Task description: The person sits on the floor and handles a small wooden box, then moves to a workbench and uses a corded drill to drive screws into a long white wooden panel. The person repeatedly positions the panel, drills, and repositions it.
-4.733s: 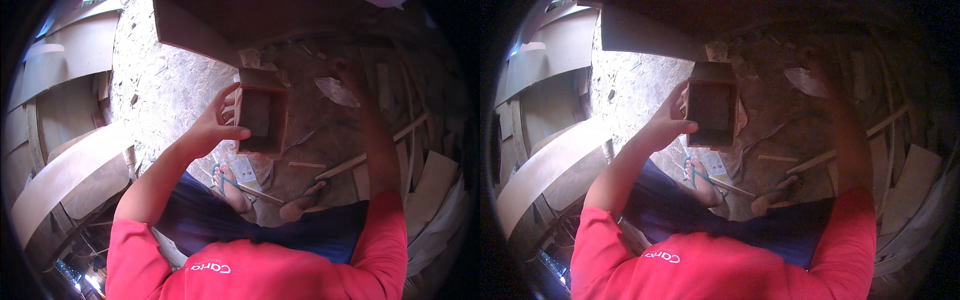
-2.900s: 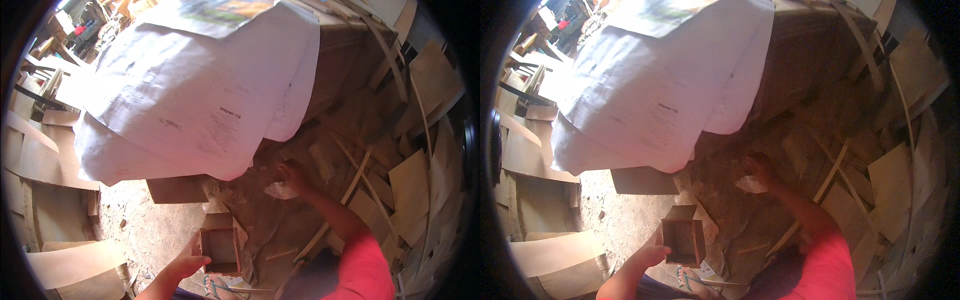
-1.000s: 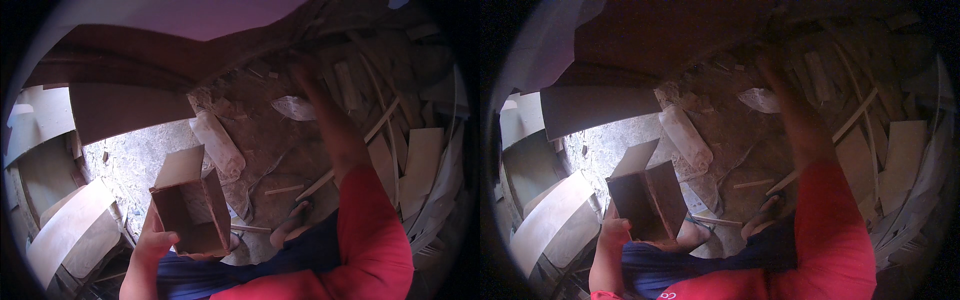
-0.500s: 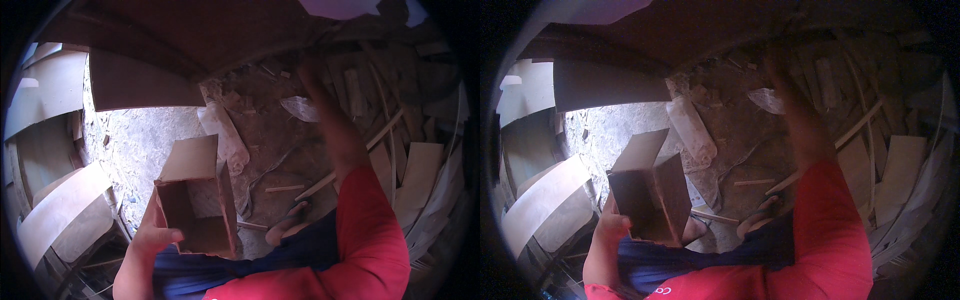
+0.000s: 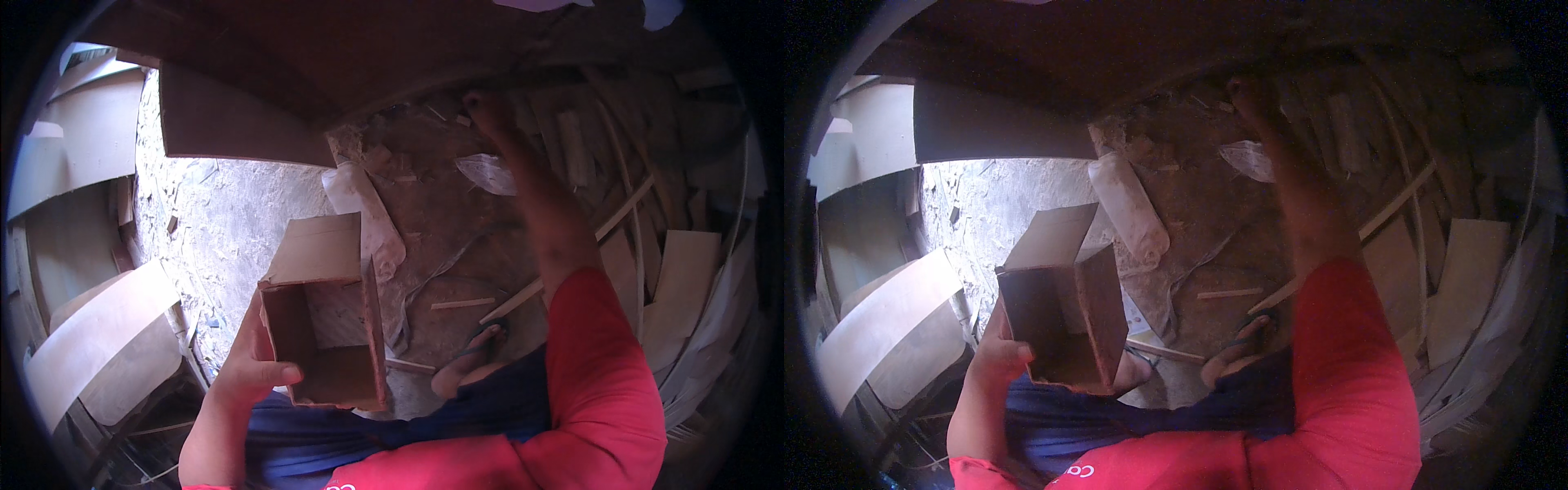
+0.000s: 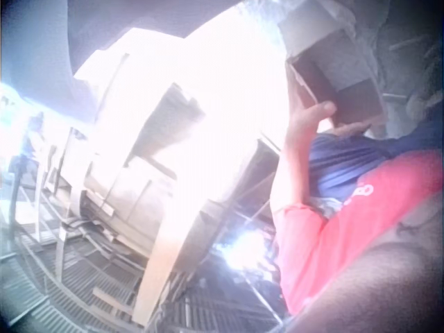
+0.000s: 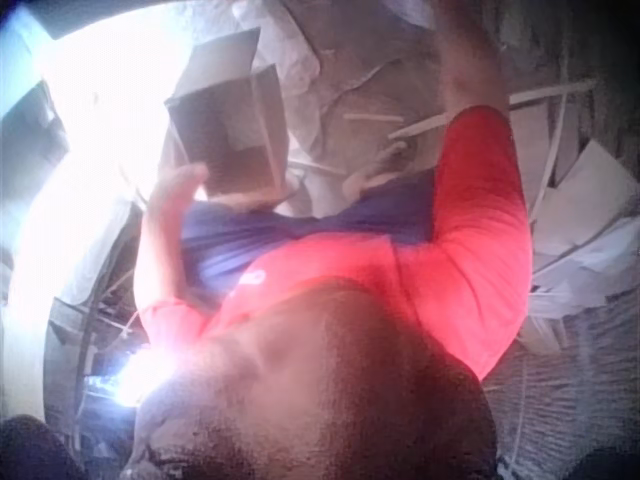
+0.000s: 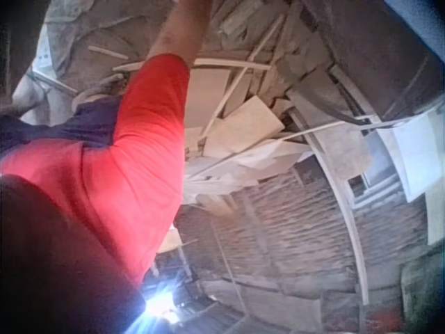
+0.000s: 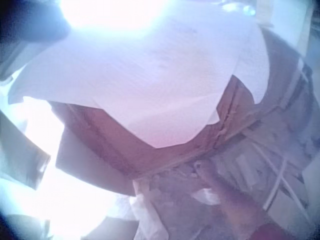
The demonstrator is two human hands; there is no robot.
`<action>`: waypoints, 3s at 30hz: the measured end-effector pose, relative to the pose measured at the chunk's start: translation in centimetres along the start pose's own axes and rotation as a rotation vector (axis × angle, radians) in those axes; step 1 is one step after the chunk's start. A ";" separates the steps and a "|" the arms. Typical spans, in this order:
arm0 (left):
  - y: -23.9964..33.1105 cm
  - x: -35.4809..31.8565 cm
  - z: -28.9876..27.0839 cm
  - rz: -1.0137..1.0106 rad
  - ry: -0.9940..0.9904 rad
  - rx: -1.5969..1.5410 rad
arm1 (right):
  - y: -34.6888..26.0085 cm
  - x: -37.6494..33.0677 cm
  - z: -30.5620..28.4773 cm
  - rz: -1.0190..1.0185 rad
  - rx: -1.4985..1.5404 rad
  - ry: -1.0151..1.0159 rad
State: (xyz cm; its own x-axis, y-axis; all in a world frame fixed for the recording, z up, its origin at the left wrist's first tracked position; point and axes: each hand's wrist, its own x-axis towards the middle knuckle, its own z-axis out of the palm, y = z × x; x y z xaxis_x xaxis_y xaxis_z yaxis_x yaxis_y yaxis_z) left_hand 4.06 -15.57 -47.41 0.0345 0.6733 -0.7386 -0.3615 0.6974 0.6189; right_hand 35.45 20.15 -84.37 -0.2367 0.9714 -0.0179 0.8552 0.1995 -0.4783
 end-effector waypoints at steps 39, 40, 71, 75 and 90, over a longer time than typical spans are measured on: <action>1.3 4.9 0.5 0.204 -0.424 -0.046 | -16.0 7.5 -58.2 -0.008 -0.142 0.478; 1.4 4.7 0.3 0.196 -0.421 -0.036 | -16.1 8.2 -58.2 0.036 -0.195 0.406; 1.8 3.1 -0.7 0.106 -0.136 -0.007 | 0.1 -4.9 -4.2 -0.062 0.031 0.015; 1.4 3.0 -0.8 0.125 -0.118 -0.021 | -2.0 -3.1 -1.5 0.014 0.104 -0.088; 2.5 3.5 -0.3 0.099 -0.119 -0.005 | 1.9 -3.0 2.3 0.045 -0.191 0.003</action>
State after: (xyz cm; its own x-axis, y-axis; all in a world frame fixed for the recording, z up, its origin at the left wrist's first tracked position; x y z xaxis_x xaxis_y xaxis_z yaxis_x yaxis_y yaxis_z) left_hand 3.02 -11.56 -48.53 0.1088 0.7631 -0.6371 -0.3729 0.6254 0.6855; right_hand 36.69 17.37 -87.18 -0.1949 0.9803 -0.0332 0.9370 0.1761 -0.3018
